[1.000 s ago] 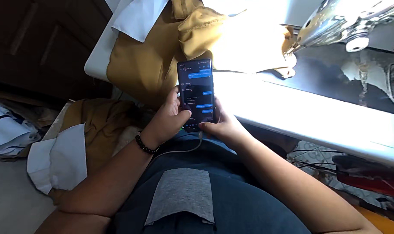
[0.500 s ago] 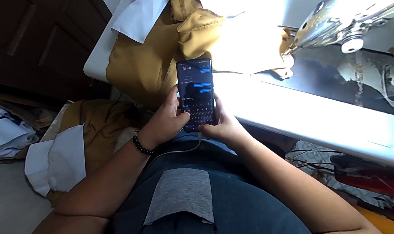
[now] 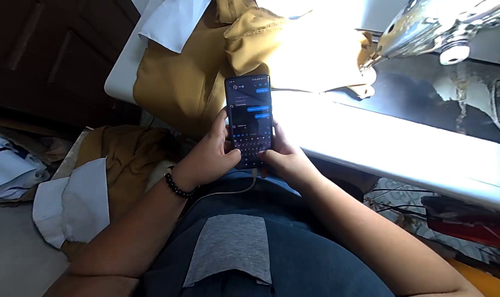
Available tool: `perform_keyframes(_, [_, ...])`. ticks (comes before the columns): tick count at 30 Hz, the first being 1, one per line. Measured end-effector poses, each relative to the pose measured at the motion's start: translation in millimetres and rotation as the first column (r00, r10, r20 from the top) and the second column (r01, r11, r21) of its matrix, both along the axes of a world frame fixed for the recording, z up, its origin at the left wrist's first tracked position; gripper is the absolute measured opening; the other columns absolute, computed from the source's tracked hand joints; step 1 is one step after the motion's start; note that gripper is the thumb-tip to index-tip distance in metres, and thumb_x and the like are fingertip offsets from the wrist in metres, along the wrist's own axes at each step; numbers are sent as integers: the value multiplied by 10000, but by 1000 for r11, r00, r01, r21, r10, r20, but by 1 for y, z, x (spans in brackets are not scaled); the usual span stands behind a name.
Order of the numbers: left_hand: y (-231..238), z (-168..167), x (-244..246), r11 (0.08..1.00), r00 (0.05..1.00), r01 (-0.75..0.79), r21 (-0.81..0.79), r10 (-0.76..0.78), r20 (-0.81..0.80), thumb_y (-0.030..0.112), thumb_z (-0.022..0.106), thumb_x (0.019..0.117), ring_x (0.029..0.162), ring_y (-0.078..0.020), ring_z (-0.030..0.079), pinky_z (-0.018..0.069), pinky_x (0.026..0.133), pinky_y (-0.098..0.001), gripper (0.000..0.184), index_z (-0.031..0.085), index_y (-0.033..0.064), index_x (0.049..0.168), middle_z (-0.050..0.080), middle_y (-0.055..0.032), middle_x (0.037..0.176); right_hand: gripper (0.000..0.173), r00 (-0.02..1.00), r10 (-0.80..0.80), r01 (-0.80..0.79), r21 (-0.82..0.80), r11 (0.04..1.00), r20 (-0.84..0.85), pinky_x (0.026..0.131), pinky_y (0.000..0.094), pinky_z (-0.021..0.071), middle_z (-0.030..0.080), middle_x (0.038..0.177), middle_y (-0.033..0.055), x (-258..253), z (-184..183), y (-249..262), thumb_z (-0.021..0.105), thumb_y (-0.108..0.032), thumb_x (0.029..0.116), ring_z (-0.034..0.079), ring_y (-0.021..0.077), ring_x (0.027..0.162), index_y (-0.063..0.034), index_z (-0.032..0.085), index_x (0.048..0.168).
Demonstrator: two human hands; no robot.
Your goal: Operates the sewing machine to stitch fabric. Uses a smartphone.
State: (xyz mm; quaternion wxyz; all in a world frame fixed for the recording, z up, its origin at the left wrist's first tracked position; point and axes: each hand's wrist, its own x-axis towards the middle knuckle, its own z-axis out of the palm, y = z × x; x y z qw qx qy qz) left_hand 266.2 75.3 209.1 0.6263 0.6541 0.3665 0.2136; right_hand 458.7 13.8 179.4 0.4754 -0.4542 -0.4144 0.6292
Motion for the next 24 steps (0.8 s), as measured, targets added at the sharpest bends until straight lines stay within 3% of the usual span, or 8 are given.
perform_keyframes(3, [-1, 1, 1, 1000, 999, -13, 1, 13, -41, -87, 538, 911, 1080, -102, 710, 608, 875, -254, 904, 45, 152, 1630, 608, -64, 1387, 689, 999, 14, -14, -2, 1000, -30, 511, 237, 567, 709, 1087, 88, 2, -1, 0, 456, 50, 912, 703, 138, 694, -191, 284, 1534])
perform_keyframes(6, [-1, 1, 1, 1000, 999, -18, -2, 18, -45, -67, 515, 901, 1061, -107, 714, 612, 854, -260, 898, 52, 164, 1635, 618, -60, 1371, 712, 996, 25, -23, 24, 999, -81, 510, 256, 569, 706, 1098, 87, 4, -4, 0, 399, 15, 866, 707, 143, 719, -187, 291, 1540])
perform_keyframes(10, [0, 1, -1, 1000, 1000, -1, -21, 1, -8, -50, 509, 902, 1096, -120, 705, 611, 873, -273, 894, 42, 163, 1635, 603, -75, 1388, 653, 998, 0, 0, 6, 1000, -59, 490, 251, 559, 713, 1062, 93, 2, -2, 1, 382, 35, 893, 705, 145, 694, -184, 333, 1506])
perform_keyframes(14, [-2, 3, -1, 1000, 1000, 10, -1, -10, -30, -23, 535, 903, 1115, -107, 694, 601, 894, -256, 911, 14, 141, 1633, 592, -83, 1392, 488, 998, -21, 21, 1, 1000, -62, 496, 239, 567, 708, 1048, 82, -1, -1, 1, 452, -53, 1024, 711, 139, 704, -177, 333, 1480])
perform_keyframes(16, [-3, 4, -1, 1000, 999, 10, 1, -10, -33, -35, 536, 910, 1115, -105, 695, 600, 897, -253, 917, 7, 148, 1636, 590, -80, 1395, 479, 998, -23, 23, -6, 1000, -53, 502, 242, 572, 709, 1052, 83, -1, -2, 2, 452, -62, 1044, 714, 140, 709, -186, 329, 1490])
perform_keyframes(20, [-1, 4, -2, 1000, 1000, 7, -2, -7, -12, -41, 531, 904, 1122, -110, 692, 602, 895, -260, 909, 25, 153, 1634, 591, -79, 1397, 602, 996, 5, -3, 28, 1000, -92, 506, 261, 569, 698, 1106, 87, 3, -5, 1, 322, -48, 940, 703, 144, 712, -195, 327, 1524])
perform_keyframes(24, [0, 5, -2, 1000, 998, -15, 10, 16, -67, -50, 568, 912, 1091, -111, 705, 613, 868, -265, 928, 26, 159, 1637, 601, -77, 1391, 628, 998, 17, -13, 60, 998, -65, 503, 272, 574, 693, 1135, 93, 4, -5, 2, 310, -16, 932, 704, 152, 719, -171, 323, 1540])
